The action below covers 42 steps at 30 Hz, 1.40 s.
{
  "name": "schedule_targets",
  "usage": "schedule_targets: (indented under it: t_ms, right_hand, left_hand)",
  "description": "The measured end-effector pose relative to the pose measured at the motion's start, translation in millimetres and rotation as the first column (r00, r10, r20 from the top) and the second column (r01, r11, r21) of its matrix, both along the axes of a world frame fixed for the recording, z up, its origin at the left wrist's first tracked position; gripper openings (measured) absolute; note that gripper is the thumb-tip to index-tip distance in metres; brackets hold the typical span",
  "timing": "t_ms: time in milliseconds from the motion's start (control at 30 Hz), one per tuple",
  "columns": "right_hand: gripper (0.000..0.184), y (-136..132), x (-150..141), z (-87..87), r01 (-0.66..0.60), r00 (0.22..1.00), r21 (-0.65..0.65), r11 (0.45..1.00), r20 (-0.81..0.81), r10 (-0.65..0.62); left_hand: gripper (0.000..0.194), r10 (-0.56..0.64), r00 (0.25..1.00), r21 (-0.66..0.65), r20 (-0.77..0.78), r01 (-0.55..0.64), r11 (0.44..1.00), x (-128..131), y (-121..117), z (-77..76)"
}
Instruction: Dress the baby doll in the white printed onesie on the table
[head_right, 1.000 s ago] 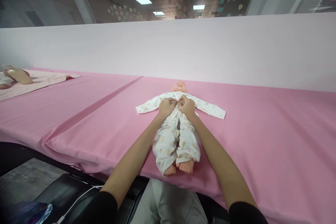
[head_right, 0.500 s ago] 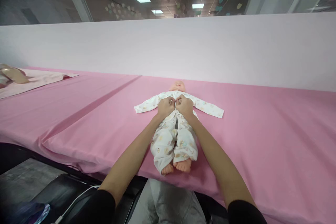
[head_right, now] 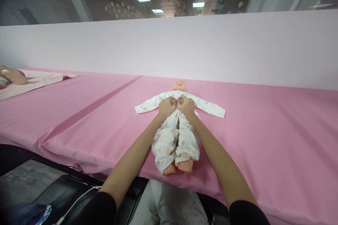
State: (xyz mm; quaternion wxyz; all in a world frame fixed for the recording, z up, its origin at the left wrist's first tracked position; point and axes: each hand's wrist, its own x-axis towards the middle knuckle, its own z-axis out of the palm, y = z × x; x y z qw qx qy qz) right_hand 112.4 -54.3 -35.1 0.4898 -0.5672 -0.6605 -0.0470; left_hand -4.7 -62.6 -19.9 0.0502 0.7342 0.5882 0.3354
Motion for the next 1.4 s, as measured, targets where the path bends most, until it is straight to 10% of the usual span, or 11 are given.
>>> schedule_targets:
  t_ms: [1400]
  right_hand:
    - [0.012,-3.4,-1.1,3.6,0.011,0.999,-0.056,0.998,0.032,-0.009]
  left_hand:
    - [0.023,-0.012,0.994,0.003,-0.104,0.012,1.000,0.6,-2.9,0.3]
